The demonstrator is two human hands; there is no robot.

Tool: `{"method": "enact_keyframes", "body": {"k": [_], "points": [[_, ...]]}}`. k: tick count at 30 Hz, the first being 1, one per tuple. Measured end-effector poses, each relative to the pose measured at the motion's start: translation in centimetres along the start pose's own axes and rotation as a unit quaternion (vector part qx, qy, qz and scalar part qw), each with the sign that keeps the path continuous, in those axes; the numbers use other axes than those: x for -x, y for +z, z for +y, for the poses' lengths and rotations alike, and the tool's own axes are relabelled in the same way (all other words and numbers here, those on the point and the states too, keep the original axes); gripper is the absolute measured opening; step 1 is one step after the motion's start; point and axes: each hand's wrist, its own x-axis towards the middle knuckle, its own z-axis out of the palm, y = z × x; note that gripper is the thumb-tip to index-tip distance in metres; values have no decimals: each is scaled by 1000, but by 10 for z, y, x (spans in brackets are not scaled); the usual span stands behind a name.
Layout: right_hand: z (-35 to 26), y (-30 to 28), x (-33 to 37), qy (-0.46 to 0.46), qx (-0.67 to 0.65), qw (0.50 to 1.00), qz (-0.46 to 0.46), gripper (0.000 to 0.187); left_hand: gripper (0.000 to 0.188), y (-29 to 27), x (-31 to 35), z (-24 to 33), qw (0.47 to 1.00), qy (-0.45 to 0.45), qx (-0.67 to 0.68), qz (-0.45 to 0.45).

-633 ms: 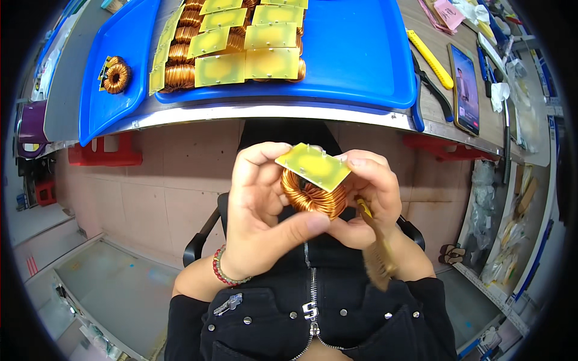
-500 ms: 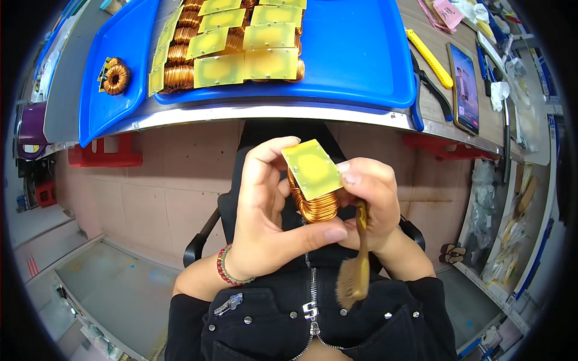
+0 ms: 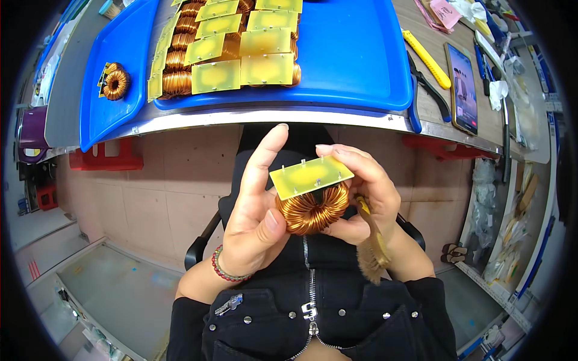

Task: The person repeatedly picks up small copper-wound toroidal inductors from a blue tray and brushes them with a small brush. They handle each component one at a time, rotating it to clean different sides, and then place it back on the tray. The process is repetitive and focused on the surface of the components.

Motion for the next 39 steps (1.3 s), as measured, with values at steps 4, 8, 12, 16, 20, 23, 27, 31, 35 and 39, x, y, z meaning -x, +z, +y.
{"method": "enact_keyframes", "body": {"k": [4, 8, 12, 16, 20, 23, 27, 31, 35, 39], "points": [[-1, 1, -1, -53, 2, 998, 27, 65, 72, -4, 2, -6, 997, 61, -52, 14], [1, 2, -7, -132, 112, 983, 67, 56, 65, 2, 0, -14, 951, 133, -262, 98], [-12, 0, -13, -163, 222, 961, 26, 44, 85, 12, -2, -10, 967, 53, -224, 112], [-26, -11, -21, 1, 71, 995, 69, 53, 84, 0, -5, -11, 981, 58, -143, 118], [-27, -45, -21, -6, 54, 985, 166, 30, 90, -18, 0, -8, 959, 123, -255, 29], [-36, -47, -21, -94, 247, 964, 38, 16, 92, -19, -1, -8, 944, 156, -290, 16], [-40, -43, -36, 55, 499, 865, -12, 11, 99, -23, 1, -12, 986, 104, -127, -30], [-52, -33, -20, -120, 392, 912, 19, 13, 88, -15, -1, -9, 997, -37, 67, -25], [-37, -40, -22, -118, 524, 839, 84, 10, 72, -11, 0, -9, 980, -78, 183, -11], [-43, -26, -3, -204, 501, 841, 3, 15, 69, -13, -2, -15, 980, -51, 192, -7]]}}
